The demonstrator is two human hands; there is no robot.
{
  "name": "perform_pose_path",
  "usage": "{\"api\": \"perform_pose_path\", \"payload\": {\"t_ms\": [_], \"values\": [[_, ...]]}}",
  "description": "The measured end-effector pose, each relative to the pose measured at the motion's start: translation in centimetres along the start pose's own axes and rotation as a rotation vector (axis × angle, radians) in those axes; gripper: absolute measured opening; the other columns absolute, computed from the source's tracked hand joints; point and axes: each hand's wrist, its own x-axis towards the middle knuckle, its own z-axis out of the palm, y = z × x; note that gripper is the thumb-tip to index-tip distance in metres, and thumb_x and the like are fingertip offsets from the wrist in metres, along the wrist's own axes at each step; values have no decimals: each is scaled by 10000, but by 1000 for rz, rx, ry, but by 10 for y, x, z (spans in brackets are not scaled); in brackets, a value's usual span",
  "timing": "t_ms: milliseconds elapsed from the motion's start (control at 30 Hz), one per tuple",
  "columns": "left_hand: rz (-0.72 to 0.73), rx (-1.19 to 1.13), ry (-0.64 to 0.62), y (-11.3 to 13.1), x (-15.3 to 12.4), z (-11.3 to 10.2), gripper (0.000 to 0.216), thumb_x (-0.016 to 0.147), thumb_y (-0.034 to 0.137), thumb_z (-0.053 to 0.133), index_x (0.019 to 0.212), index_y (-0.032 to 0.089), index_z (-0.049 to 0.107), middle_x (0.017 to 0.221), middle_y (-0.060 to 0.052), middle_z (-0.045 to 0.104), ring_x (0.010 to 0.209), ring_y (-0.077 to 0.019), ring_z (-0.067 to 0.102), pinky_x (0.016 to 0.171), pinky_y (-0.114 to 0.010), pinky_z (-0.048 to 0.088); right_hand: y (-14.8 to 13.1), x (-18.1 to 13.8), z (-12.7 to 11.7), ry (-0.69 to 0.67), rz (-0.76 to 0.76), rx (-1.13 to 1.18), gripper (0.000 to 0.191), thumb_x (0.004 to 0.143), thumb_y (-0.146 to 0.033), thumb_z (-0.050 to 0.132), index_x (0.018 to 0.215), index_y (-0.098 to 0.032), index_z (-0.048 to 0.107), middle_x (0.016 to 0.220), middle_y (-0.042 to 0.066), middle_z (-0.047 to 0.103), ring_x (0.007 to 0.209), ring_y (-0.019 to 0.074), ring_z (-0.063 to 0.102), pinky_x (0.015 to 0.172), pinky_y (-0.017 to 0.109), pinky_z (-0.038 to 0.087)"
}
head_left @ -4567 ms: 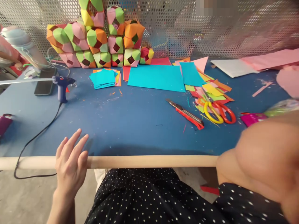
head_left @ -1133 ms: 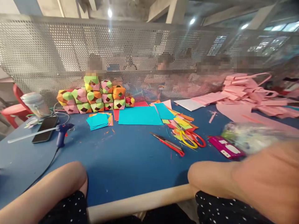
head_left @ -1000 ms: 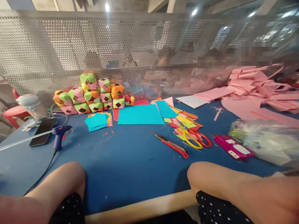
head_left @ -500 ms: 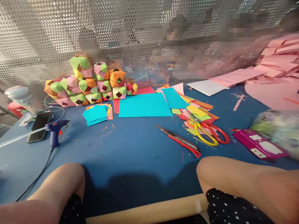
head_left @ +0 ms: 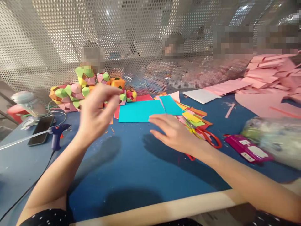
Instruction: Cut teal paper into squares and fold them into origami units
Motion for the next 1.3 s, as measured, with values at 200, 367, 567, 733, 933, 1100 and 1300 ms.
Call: {"api": "perform_pose_path", "payload": {"t_ms": [200,367,567,733,933,1100,1300], "values": [[-40,351,-636,-71,-16,97,386,932,374,514,1263,178,548,1438,-140,447,1290,-290,468,1056,-428,396,37,-61,35,-403,56,-150,339,946,-159,393,1188,-166,632,1236,149,636,1100,258,619,901,431,544],[44,367,-749,-101,-30,130,318,942,365,492,1188,193,597,1289,-127,567,1136,-271,575,955,-391,453,61,-73,22,-454,12,-95,491,867,16,328,1186,-199,634,1283,109,614,1166,204,586,922,362,544],[69,378,-761,-110,-31,138,270,969,286,404,1012,182,649,1020,-100,626,981,-222,601,833,-327,479,91,-59,27,-397,167,-261,358,905,-81,378,1097,-155,671,1264,148,619,1170,291,575,1027,580,401],[60,330,-711,-108,-37,137,269,964,302,411,1021,202,653,1008,-86,633,979,-219,601,854,-333,481,99,-25,56,-427,227,-250,342,936,-256,443,1224,-173,608,1420,134,501,1288,300,478,1049,503,393],[-75,322,-548,-121,-53,125,355,972,377,382,1190,198,597,1288,-118,564,1166,-261,554,1011,-430,430,131,17,84,-502,324,-178,361,939,-427,456,1199,-248,631,1266,87,633,1104,284,615,935,436,481],[-114,304,-526,-134,-68,125,377,959,402,428,1219,182,589,1338,-138,540,1251,-279,511,1068,-459,396,179,58,93,-507,473,-172,392,948,-419,504,1263,-190,547,1293,114,567,1119,242,578,939,461,482],[-108,289,-508,-132,-77,127,350,965,376,429,1228,200,576,1358,-131,528,1293,-275,477,1098,-477,368,216,79,120,-532,550,-177,351,927,-362,563,1225,-176,553,1244,96,567,1053,219,591,881,439,516]]}}
